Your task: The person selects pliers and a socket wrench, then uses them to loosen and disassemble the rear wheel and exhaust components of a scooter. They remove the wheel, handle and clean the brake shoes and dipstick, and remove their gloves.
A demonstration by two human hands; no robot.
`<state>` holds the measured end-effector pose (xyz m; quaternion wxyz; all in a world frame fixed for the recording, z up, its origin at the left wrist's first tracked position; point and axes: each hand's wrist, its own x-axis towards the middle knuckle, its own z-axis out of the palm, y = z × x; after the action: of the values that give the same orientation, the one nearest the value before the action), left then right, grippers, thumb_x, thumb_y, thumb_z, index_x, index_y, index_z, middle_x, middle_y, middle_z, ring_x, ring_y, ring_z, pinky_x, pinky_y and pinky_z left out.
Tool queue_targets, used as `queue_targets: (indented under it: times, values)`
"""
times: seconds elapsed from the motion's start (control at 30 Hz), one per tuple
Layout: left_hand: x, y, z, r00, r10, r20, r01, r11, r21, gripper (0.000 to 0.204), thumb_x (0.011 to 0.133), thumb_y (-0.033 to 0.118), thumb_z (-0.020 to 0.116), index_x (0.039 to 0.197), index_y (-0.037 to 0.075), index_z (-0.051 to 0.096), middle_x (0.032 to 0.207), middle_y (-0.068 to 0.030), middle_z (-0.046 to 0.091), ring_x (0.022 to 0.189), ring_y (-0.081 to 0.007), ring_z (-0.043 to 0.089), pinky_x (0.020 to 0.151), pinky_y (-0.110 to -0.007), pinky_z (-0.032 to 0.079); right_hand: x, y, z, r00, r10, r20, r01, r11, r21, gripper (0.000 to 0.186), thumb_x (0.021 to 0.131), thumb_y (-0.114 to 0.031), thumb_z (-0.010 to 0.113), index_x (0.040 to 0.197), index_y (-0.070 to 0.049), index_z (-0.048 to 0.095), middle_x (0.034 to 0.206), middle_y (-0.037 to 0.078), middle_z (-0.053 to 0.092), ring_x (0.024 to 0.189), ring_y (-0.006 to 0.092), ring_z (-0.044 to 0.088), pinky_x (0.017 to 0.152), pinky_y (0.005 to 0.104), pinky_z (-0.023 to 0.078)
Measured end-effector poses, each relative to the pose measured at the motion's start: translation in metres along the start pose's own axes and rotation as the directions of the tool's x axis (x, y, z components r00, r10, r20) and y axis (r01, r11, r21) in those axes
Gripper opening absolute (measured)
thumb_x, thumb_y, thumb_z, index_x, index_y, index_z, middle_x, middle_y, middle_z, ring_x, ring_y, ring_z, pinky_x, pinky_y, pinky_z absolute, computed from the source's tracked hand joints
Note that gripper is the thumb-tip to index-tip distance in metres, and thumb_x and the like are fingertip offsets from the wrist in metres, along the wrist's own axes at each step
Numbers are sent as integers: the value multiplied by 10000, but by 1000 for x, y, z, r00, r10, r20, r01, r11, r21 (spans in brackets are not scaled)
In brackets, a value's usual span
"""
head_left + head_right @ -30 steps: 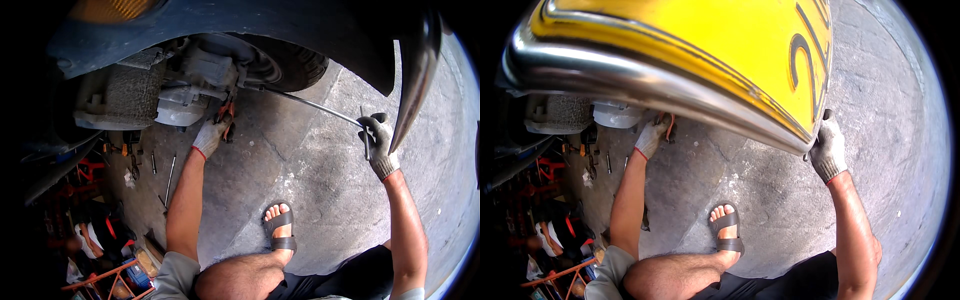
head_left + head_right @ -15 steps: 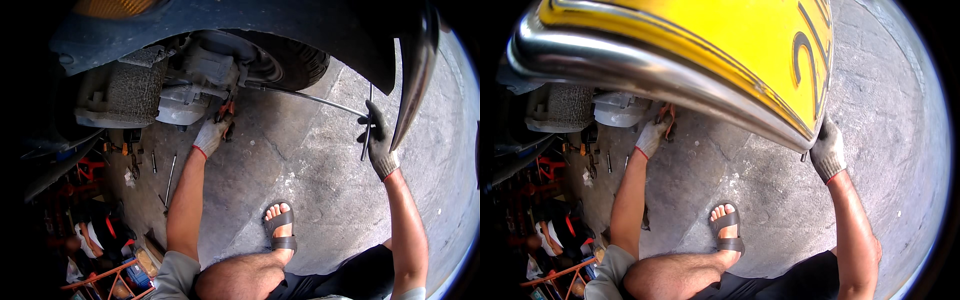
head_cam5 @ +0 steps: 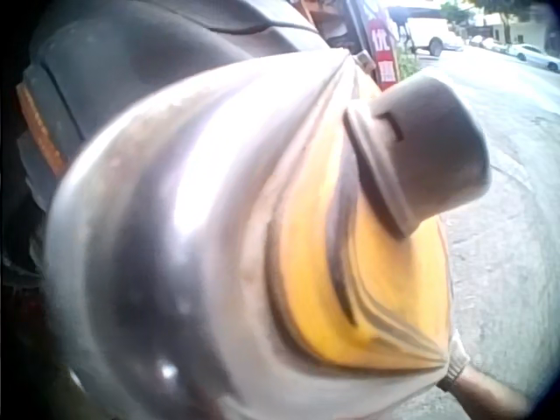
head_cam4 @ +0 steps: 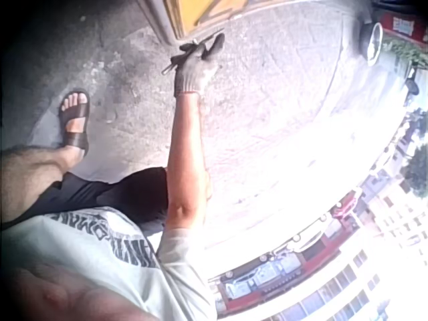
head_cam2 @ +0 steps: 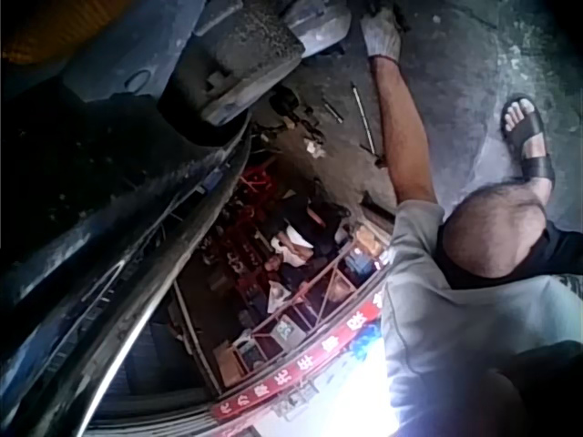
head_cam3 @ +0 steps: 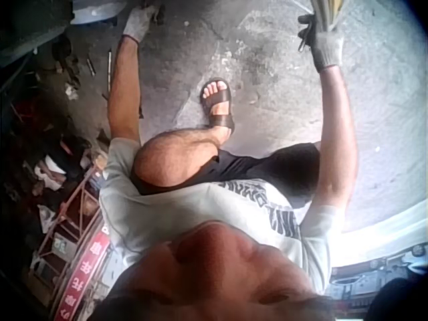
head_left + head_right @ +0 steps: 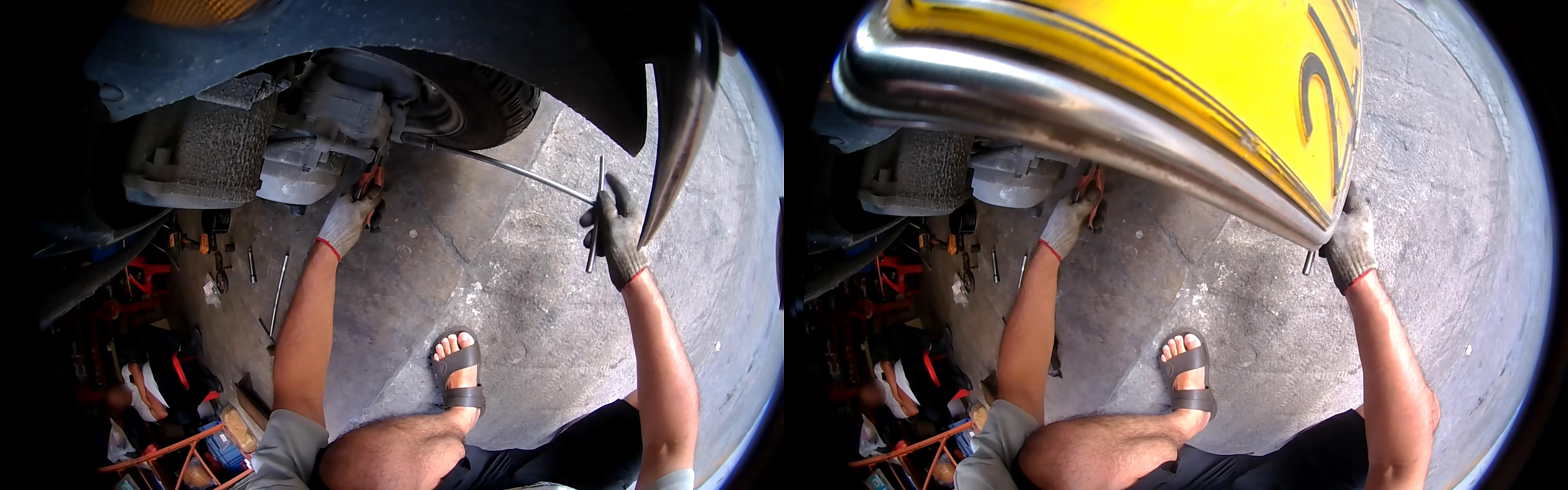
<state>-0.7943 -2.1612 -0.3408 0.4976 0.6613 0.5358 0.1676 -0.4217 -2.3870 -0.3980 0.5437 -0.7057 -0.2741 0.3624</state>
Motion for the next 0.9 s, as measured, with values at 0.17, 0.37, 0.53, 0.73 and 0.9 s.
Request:
queue_targets:
  times: [0.17,0.37,0.53,0.73,0.9]
  values:
    - [-4,6,2,1000,10,7,-10,999,-30,436,875,477,656,936,49,600,727,-15,574,634,-113,518,572,-268,387,-7,-12,-13,887,-454,89,449,801,-395,322,930,40,479,1206,-65,608,1008,92,630,903,167,613,812,298,494]
    - [-2,5,3,1000,1,19,0,999,-49,386,895,431,647,939,51,596,712,-8,562,629,-106,511,565,-267,382,1,9,-17,953,-267,145,298,915,-273,188,957,-163,550,1048,-14,621,873,71,650,833,182,640,697,286,505]
    - [-2,2,0,1000,2,-1,-2,1000,-8,360,908,412,632,930,54,599,719,-11,569,627,-107,511,564,-269,383,2,-1,-5,967,195,162,-197,980,-3,340,1006,-261,463,1261,-44,518,687,51,628,451,132,577,358,234,387]
    - [-4,8,2,1000,-3,10,3,1000,-19,358,908,410,633,928,55,598,722,-14,575,632,-110,521,561,-270,389,-2,-5,-5,952,-304,39,304,953,6,539,879,67,484,1389,-106,453,1016,118,624,745,155,619,627,257,512]
    - [-7,12,5,1000,-28,4,28,998,-54,321,924,370,615,855,63,553,666,22,493,600,-87,410,551,-266,319,-4,-17,-11,798,-600,57,575,730,-368,275,900,-24,556,1170,-35,605,1029,75,627,855,154,598,664,284,504]
